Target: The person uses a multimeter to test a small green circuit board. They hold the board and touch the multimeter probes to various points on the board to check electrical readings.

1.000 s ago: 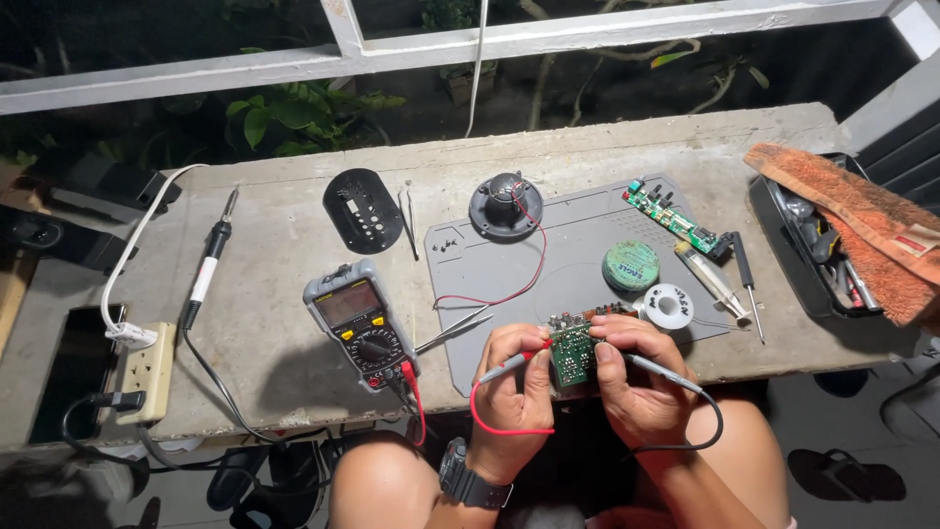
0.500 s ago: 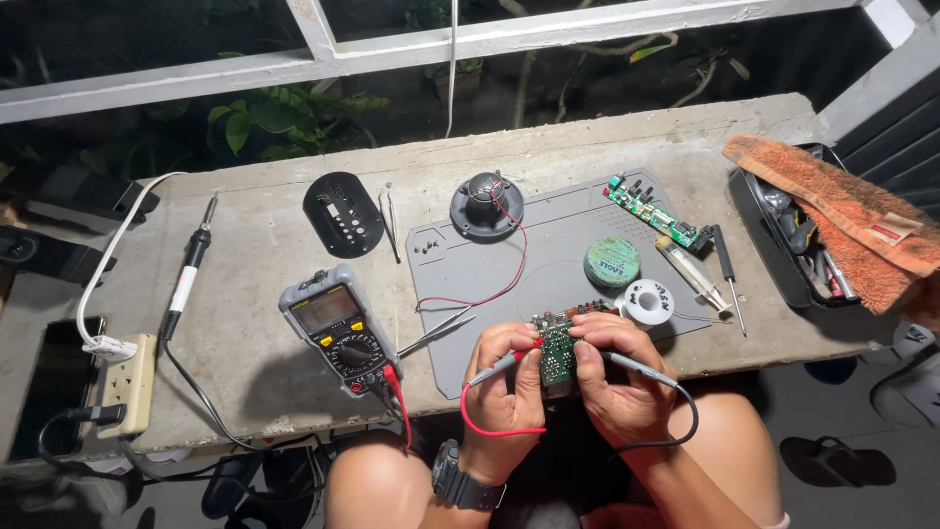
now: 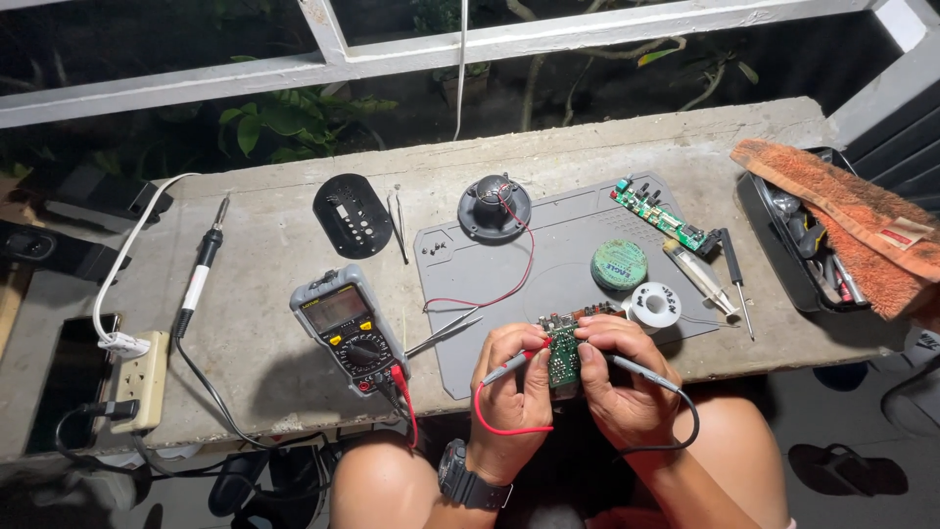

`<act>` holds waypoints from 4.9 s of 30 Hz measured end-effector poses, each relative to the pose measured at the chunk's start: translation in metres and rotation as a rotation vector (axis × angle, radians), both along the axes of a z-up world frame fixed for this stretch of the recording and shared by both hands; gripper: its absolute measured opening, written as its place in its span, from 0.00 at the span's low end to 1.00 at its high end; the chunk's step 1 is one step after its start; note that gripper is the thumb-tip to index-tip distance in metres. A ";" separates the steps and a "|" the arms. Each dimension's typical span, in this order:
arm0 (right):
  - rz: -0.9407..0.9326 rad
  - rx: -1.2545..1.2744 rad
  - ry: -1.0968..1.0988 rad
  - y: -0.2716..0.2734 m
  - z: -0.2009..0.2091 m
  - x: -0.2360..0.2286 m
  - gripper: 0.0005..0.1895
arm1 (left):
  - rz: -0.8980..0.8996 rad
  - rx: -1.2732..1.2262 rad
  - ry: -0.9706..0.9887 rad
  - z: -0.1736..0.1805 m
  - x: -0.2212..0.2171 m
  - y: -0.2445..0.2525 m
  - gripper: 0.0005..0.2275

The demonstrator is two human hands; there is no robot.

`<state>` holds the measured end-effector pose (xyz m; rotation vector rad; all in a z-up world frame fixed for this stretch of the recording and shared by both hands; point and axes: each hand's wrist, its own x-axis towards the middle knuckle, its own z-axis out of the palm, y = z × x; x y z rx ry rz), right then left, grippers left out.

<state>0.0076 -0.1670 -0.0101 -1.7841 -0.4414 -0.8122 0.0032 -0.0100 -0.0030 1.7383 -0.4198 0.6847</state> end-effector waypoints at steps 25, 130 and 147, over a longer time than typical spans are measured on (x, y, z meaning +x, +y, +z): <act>-0.002 -0.031 -0.016 0.004 0.005 -0.002 0.03 | -0.017 -0.042 0.000 0.010 -0.002 0.002 0.03; -0.084 -0.033 -0.003 -0.005 -0.002 0.001 0.03 | 0.025 0.073 -0.081 0.012 0.002 -0.004 0.02; -0.056 -0.032 -0.015 -0.005 -0.008 0.001 0.03 | 0.017 0.025 -0.075 0.017 -0.001 -0.001 0.02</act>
